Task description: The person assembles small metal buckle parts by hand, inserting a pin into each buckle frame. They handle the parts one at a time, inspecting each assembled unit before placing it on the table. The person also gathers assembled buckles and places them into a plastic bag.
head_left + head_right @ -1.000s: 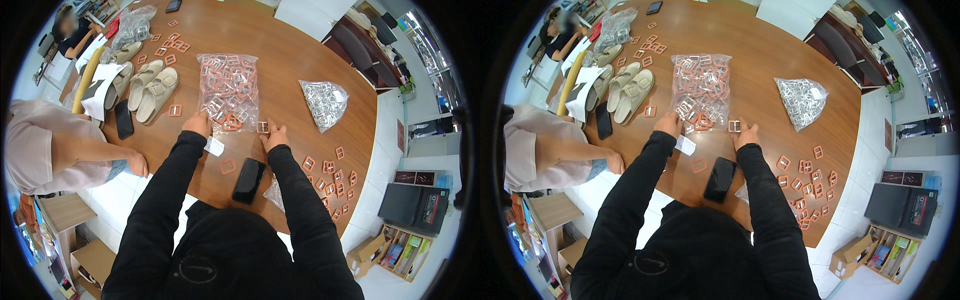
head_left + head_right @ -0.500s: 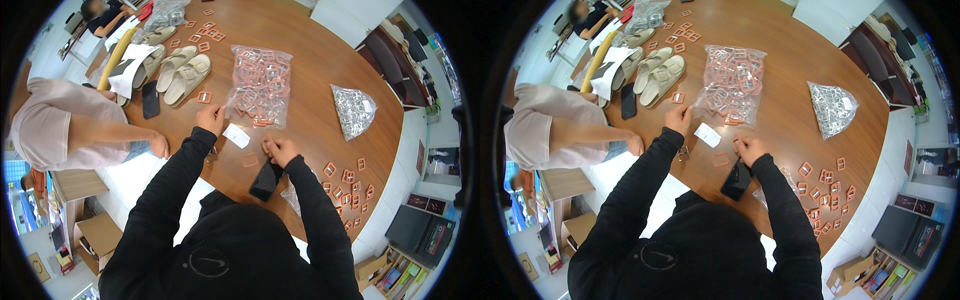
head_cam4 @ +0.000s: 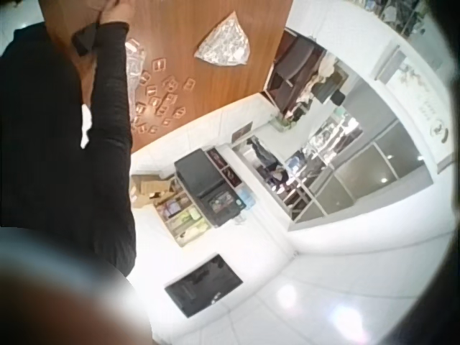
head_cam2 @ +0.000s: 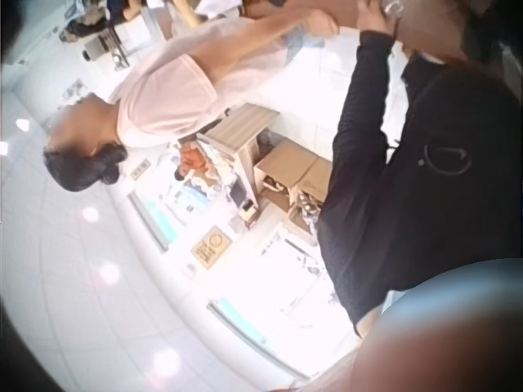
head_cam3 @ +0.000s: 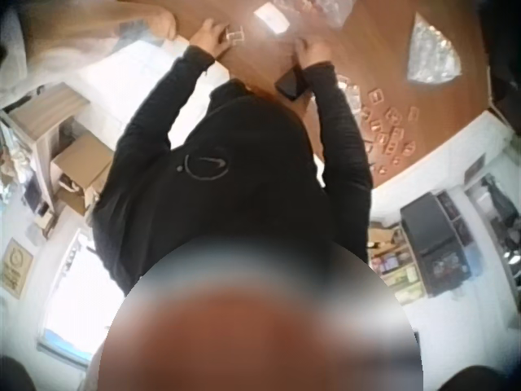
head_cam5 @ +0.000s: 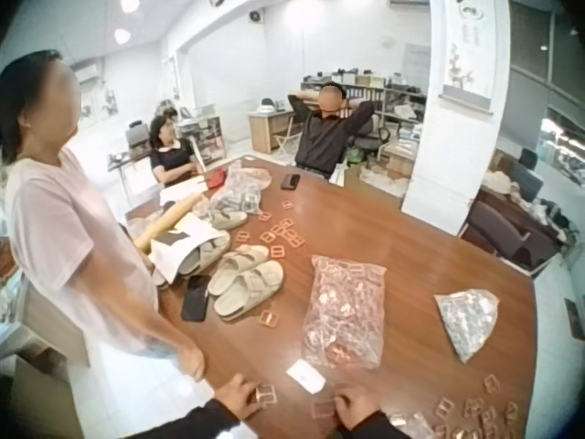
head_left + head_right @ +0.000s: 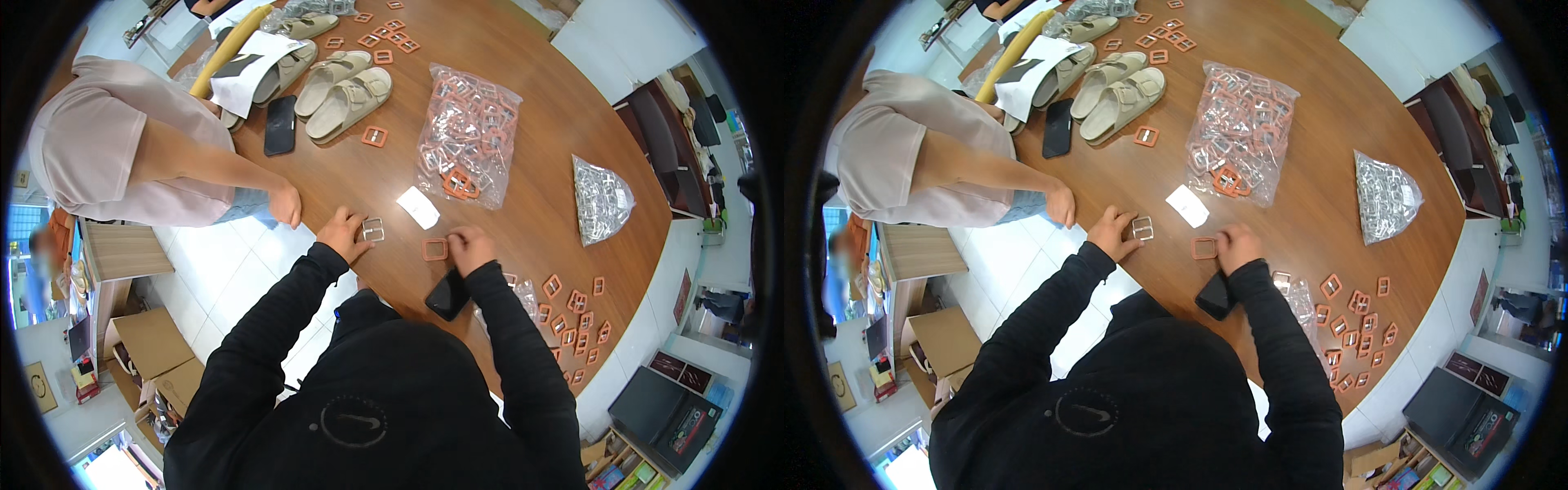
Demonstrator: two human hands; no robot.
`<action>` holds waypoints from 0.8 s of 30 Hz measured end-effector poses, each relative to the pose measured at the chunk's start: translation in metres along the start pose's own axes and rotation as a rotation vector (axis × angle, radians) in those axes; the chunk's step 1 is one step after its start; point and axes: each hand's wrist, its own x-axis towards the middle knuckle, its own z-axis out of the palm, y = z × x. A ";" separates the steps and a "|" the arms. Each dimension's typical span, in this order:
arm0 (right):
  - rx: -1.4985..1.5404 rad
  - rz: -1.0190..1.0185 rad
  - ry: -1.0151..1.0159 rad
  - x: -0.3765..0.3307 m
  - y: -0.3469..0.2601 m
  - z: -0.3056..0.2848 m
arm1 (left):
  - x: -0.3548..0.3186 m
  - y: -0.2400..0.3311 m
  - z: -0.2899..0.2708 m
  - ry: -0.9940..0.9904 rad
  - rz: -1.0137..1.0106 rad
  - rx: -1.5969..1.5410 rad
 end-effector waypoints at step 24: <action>0.563 0.802 0.331 0.077 0.020 0.025 | 0.031 0.005 -0.002 -0.055 -0.012 -0.154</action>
